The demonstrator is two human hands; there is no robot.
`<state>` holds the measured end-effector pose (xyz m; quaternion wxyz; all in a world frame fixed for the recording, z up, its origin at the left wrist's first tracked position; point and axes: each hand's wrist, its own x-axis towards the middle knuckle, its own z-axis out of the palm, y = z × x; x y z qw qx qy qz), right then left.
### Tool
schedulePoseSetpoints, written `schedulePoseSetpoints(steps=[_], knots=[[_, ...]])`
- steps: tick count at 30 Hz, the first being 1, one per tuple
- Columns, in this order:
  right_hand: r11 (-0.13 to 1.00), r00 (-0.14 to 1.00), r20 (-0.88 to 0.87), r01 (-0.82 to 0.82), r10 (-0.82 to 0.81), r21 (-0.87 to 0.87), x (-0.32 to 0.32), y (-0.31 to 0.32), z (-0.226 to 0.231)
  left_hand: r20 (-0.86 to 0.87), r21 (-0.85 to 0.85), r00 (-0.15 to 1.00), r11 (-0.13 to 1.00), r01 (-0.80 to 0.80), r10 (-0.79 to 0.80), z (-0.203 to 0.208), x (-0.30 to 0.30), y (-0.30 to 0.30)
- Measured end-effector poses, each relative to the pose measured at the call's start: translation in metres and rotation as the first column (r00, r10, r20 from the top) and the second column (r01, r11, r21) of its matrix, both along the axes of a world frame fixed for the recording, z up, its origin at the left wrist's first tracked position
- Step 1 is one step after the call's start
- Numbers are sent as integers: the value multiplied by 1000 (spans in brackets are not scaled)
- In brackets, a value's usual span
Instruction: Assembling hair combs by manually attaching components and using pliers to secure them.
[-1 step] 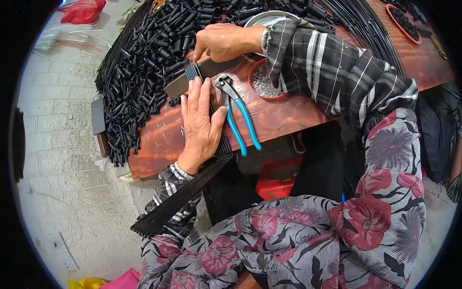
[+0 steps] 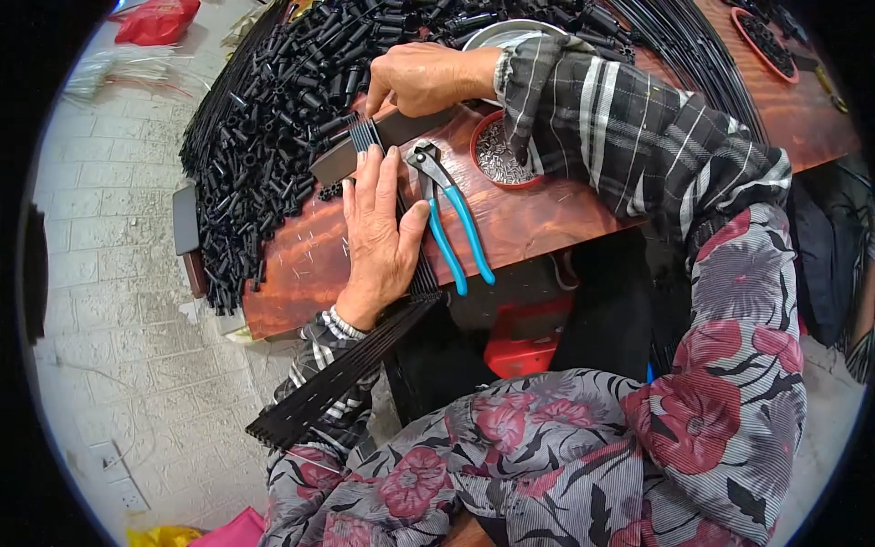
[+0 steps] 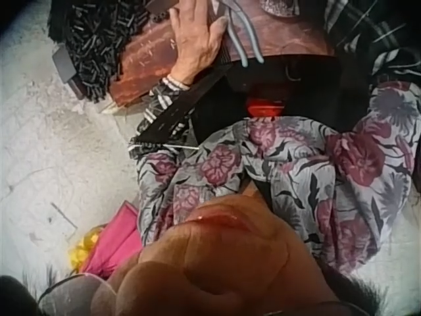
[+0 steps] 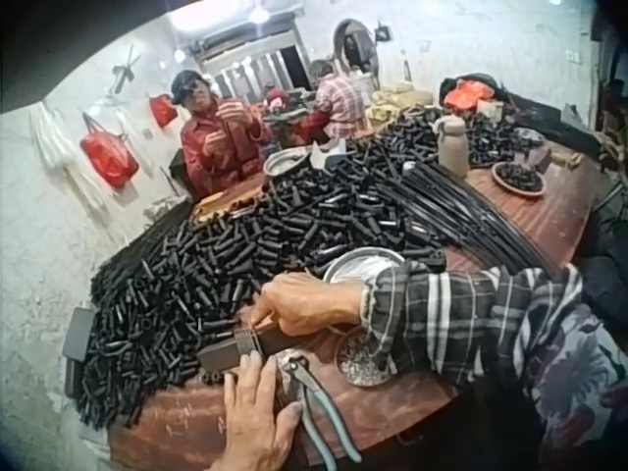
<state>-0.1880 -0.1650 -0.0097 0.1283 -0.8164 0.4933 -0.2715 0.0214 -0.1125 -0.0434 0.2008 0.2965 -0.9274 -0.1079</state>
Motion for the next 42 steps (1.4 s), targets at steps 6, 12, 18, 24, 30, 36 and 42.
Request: schedulePoseSetpoints(steps=[6, 12, 18, 24, 30, 36, 42], knots=[[1000, 1000, -7, 11, -11, -29, 10, -3, 7, -4, -33, 1000, 999, -9, 9, 10, 6, 0], [996, 996, 37, 83, -85, 32, 9, 4, 0, 1, -15, 1000, 1000, 7, -7, 0, -1, 0], [996, 997, 8, 80, -80, 28, 11, 3, 4, 5, -13, 1000, 1000, 4, -4, 3, 1, 0], [997, 998, -23, 57, -56, 50, 11, 0, 7, 22, -18, 1000, 1000, 0, 0, 3, 2, -1], [998, 999, 0, 50, -50, 31, 11, -1, 3, 25, -22, 1000, 1000, 5, -5, 0, 2, 0], [999, 998, -50, 31, -30, 39, 10, -8, 8, 18, -34, 1000, 999, 23, -22, 1, 0, -1], [1000, 998, -54, -20, 20, 6, 28, -24, 11, 39, -49, 999, 998, -29, 31, 8, 15, -5]])
